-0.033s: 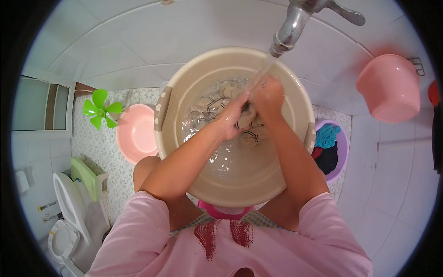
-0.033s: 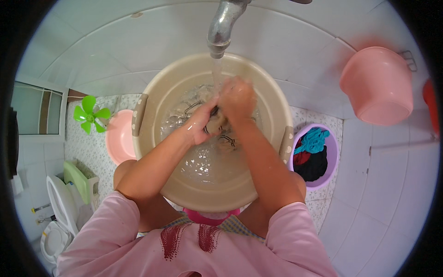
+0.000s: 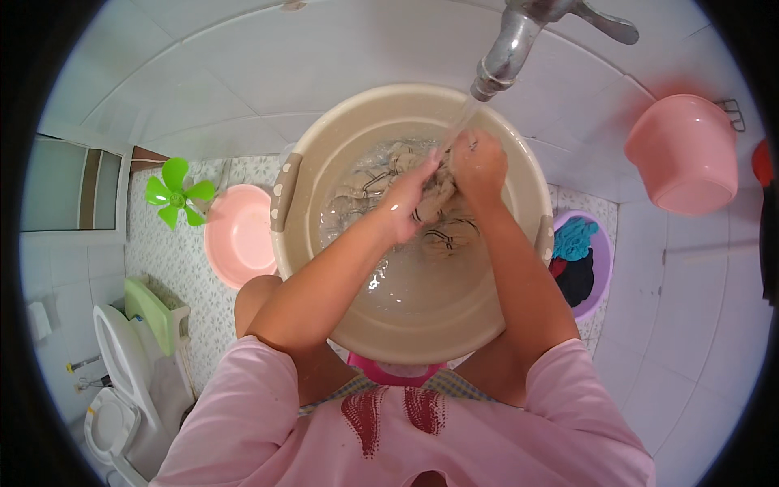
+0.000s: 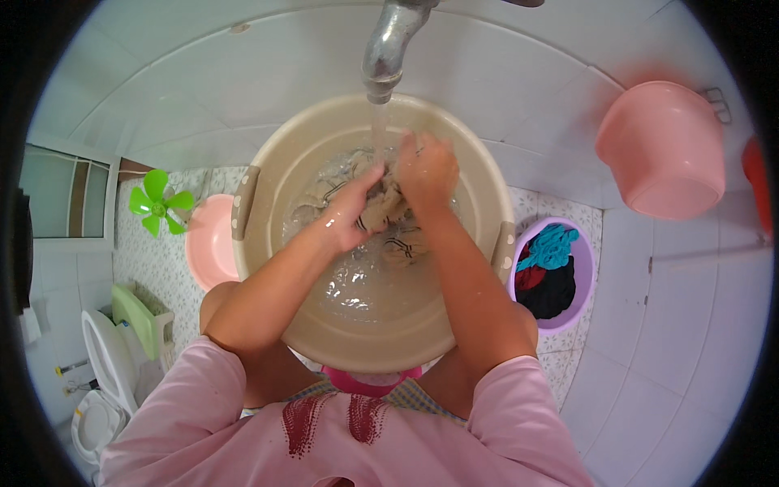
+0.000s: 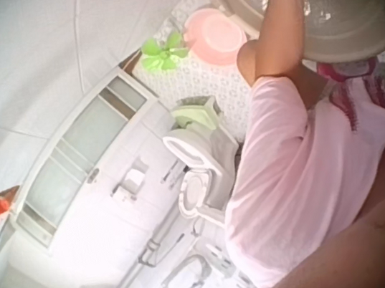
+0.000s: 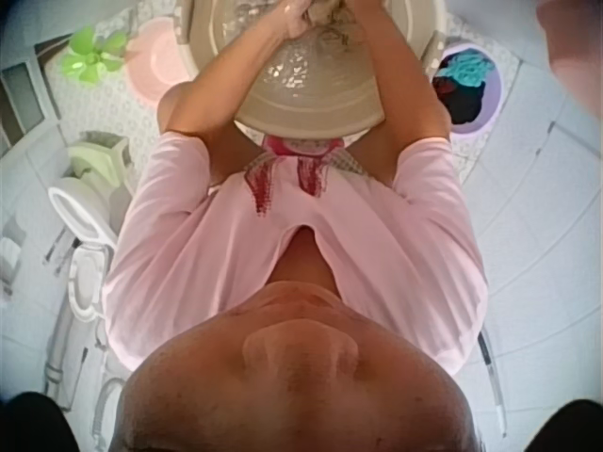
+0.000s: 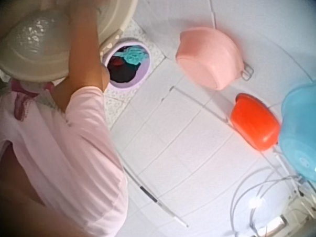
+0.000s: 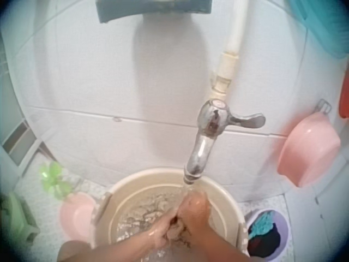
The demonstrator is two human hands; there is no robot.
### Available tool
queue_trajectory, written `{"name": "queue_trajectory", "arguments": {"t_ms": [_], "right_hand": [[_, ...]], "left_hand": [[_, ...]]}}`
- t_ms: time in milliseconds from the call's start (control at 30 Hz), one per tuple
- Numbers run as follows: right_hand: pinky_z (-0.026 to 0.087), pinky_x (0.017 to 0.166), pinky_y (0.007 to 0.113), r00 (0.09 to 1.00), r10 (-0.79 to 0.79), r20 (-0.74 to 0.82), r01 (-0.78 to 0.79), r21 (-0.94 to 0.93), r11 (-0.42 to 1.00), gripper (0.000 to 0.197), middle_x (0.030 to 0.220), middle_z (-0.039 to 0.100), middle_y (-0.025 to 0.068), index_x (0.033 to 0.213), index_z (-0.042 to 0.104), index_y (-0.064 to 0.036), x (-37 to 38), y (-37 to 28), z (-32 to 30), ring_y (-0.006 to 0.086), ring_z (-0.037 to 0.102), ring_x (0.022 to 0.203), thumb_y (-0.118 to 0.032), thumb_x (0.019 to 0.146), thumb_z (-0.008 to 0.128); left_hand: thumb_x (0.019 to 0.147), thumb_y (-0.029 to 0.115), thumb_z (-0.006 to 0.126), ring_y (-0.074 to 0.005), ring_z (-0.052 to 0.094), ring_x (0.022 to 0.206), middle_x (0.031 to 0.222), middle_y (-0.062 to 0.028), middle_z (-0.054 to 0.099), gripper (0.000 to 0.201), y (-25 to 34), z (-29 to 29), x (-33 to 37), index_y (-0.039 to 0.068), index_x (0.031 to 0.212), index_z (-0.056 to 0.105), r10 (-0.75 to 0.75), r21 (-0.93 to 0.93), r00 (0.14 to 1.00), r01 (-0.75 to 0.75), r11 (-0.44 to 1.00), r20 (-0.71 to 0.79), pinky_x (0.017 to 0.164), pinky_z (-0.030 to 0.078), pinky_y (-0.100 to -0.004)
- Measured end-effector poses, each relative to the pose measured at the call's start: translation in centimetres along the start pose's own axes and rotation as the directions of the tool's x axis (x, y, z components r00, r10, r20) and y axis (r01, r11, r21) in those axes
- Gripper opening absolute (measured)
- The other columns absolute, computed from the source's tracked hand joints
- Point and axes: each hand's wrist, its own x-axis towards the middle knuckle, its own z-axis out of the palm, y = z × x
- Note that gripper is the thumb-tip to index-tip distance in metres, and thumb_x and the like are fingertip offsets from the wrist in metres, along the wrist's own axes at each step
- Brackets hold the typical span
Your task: The person washes clothes in a basin by hand under running water, scrubbing and wringing the fabric.
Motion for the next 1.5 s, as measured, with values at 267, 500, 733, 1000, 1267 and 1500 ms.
{"name": "queue_trajectory", "arguments": {"t_ms": [267, 500, 733, 1000, 1267, 1500], "right_hand": [[0.044, 0.068, 0.04, 0.899, 0.188, 0.395, -0.432, 0.732, 0.526, 0.042, 0.073, 0.055, 0.017, 0.093, 0.05, -0.0004, -0.7, -1.1, 0.2, 0.0282, 0.057, 0.073, -0.033, 0.073, 0.067], [0.044, 0.069, 0.044, 0.97, 0.031, 0.241, -0.05, 0.073, 0.996, 0.043, 0.076, 0.058, 0.0211, 0.095, 0.038, -0.0031, -2.8, -4.1, 0.5, 0.0388, 0.058, 0.077, -0.032, 0.075, 0.063], [0.043, 0.067, 0.047, 0.995, -0.01, 0.1, -0.015, 0.238, 0.971, 0.036, 0.075, 0.059, 0.0204, 0.1, 0.038, -0.0034, -4.6, -5.7, 0.0, 0.0412, 0.057, 0.07, -0.031, 0.082, 0.053], [0.044, 0.069, 0.046, 0.995, 0.063, 0.082, -0.064, 0.011, 0.998, 0.033, 0.075, 0.058, 0.0203, 0.103, 0.038, -0.0029, -2.8, -4.4, 0.9, 0.0404, 0.058, 0.074, -0.025, 0.083, 0.051], [0.043, 0.065, 0.046, 0.966, -0.145, 0.216, 0.099, 0.21, 0.973, 0.023, 0.08, 0.058, 0.0191, 0.094, 0.042, -0.0034, -5.7, -6.7, -0.2, 0.0382, 0.058, 0.072, -0.02, 0.081, 0.053], [0.043, 0.066, 0.046, 0.992, 0.003, 0.125, -0.022, 0.155, 0.988, 0.029, 0.079, 0.058, 0.0181, 0.097, 0.043, -0.0039, -1.1, -1.8, 0.5, 0.0388, 0.057, 0.071, -0.016, 0.075, 0.057]], "left_hand": [[0.087, 0.015, 0.048, -0.0261, 0.056, 0.099, 0.112, -0.0161, 0.054, 0.031, 1.8, -5.1, 3.8, 0.002, 0.116, 0.046, 0.203, -0.416, 0.95, -0.089, 0.905, 0.239, 0.091, 0.042, -0.0399], [0.091, 0.048, 0.032, -0.0211, 0.05, 0.1, 0.114, -0.005, 0.053, 0.045, -1.9, -2.7, 3.0, 0.017, 0.123, 0.045, -0.009, -0.155, 1.0, 0.012, 0.988, 0.021, 0.086, 0.041, -0.0415], [0.088, 0.054, 0.037, -0.0222, 0.051, 0.099, 0.114, -0.0074, 0.053, 0.054, 2.4, -3.7, 1.3, 0.01, 0.118, 0.048, 0.055, -0.327, 0.991, -0.012, 0.945, 0.125, 0.084, 0.041, -0.0412], [0.086, 0.057, 0.039, -0.0225, 0.05, 0.103, 0.113, -0.0052, 0.053, 0.052, 0.4, -2.1, 1.3, 0.017, 0.118, 0.047, 0.111, -0.203, 0.962, -0.06, 0.977, 0.249, 0.087, 0.04, -0.0395], [0.085, 0.05, 0.048, -0.0212, 0.055, 0.096, 0.103, -0.0059, 0.059, 0.049, 2.5, -5.7, 3.0, 0.01, 0.11, 0.053, -0.065, -0.387, 0.973, 0.148, 0.91, 0.221, 0.083, 0.045, -0.0384], [0.088, 0.048, 0.043, -0.0219, 0.055, 0.095, 0.109, -0.0083, 0.056, 0.048, 0.0, -1.8, 2.4, 0.007, 0.112, 0.052, -0.022, -0.077, 0.99, 0.032, 0.997, 0.138, 0.087, 0.043, -0.0382]]}}
